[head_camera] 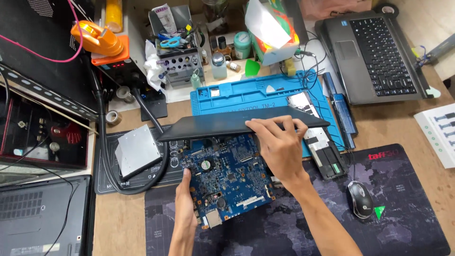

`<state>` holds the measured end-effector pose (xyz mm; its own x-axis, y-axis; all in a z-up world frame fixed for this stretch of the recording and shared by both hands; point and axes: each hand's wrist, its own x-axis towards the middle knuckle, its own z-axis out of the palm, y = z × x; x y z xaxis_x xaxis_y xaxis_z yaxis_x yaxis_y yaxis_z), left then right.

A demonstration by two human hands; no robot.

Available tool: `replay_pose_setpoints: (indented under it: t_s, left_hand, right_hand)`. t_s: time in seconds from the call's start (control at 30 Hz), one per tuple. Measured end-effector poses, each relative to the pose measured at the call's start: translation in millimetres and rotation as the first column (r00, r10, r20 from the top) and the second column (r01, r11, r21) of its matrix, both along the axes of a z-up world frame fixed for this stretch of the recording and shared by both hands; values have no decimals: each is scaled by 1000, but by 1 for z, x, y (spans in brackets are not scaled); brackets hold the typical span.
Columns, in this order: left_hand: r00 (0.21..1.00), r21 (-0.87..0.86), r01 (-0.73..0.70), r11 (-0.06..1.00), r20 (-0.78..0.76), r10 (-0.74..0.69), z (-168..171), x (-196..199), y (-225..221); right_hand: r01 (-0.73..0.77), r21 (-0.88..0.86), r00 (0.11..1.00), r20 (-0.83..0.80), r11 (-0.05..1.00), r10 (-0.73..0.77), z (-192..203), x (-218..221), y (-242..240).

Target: Disassembling a laptop to remove and inspect the motherboard

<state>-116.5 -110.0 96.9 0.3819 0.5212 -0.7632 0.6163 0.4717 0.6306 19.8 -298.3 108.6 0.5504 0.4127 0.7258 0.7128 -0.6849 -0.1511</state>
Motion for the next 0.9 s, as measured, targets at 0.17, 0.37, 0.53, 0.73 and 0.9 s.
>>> replay_pose_setpoints:
  t_s: [0.17,0.37,0.53,0.73,0.9]
  left_hand:
    - [1000,44,-15,999,6,14,32,2,-5]
    - [996,3,-87,996,-33,87,65,14,-26]
    - [999,-42,22,999,-44,-24,60,25,-56]
    - [992,-82,118,990,-23,-120,60,42,-84]
    - [984,-118,172,978,-18,-175,61,49,-102]
  right_hand:
    - [-4,45,999,36,999,2,21,-8,-10]
    - [78,85,997,0,993,-78,64,-30,-41]
    - [270,72,963,-38,960,-268,86,-51,-77]
    - [455,75,890,-50,887,-453,80,-70,-145]
    - [578,68,816,-67,813,-575,56,-85,-210]
